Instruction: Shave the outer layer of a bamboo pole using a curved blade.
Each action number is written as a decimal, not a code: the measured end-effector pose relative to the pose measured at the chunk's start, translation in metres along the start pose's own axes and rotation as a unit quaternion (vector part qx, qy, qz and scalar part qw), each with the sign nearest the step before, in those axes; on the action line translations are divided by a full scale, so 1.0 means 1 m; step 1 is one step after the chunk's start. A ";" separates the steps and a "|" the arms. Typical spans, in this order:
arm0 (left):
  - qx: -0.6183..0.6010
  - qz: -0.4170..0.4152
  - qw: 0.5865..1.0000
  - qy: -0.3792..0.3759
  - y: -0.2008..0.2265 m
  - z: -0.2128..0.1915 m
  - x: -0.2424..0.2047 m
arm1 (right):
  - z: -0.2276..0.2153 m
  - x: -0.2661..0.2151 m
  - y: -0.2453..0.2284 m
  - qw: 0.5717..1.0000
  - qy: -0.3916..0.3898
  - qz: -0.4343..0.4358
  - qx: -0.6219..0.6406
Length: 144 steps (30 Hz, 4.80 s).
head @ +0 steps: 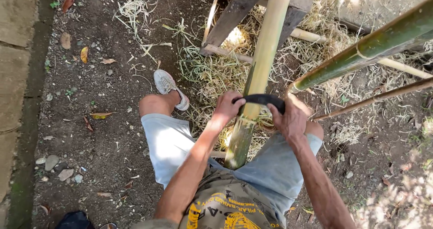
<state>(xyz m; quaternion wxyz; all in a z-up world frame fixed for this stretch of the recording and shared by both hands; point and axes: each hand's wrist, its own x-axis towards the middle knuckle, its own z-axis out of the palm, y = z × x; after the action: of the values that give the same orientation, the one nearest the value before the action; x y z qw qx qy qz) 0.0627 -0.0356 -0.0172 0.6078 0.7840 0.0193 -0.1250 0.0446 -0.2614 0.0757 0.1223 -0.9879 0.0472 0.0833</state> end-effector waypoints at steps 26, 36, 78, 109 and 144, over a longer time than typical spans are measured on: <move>-0.272 -0.204 0.931 -0.130 0.000 0.016 -0.103 | 0.042 0.021 0.005 0.952 -0.082 0.116 0.271; -0.341 -0.167 0.913 -0.150 0.013 0.021 -0.096 | 0.055 0.056 -0.012 0.944 -0.134 0.110 0.280; 0.221 0.167 0.940 0.199 0.070 0.006 -0.036 | 0.068 0.052 0.021 0.940 -0.027 0.040 0.337; 0.183 0.151 0.961 0.139 0.018 0.003 -0.019 | 0.077 -0.018 0.025 0.950 0.139 -0.025 0.280; 0.230 0.157 0.950 0.142 0.022 -0.003 0.018 | 0.094 0.048 0.037 0.939 0.191 -0.066 0.277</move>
<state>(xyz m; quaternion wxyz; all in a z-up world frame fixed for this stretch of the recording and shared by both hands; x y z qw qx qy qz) 0.0847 -0.0403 0.0005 0.4139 0.9053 -0.0470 0.0832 0.0730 -0.2775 -0.0309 0.3853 -0.9130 0.0254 -0.1318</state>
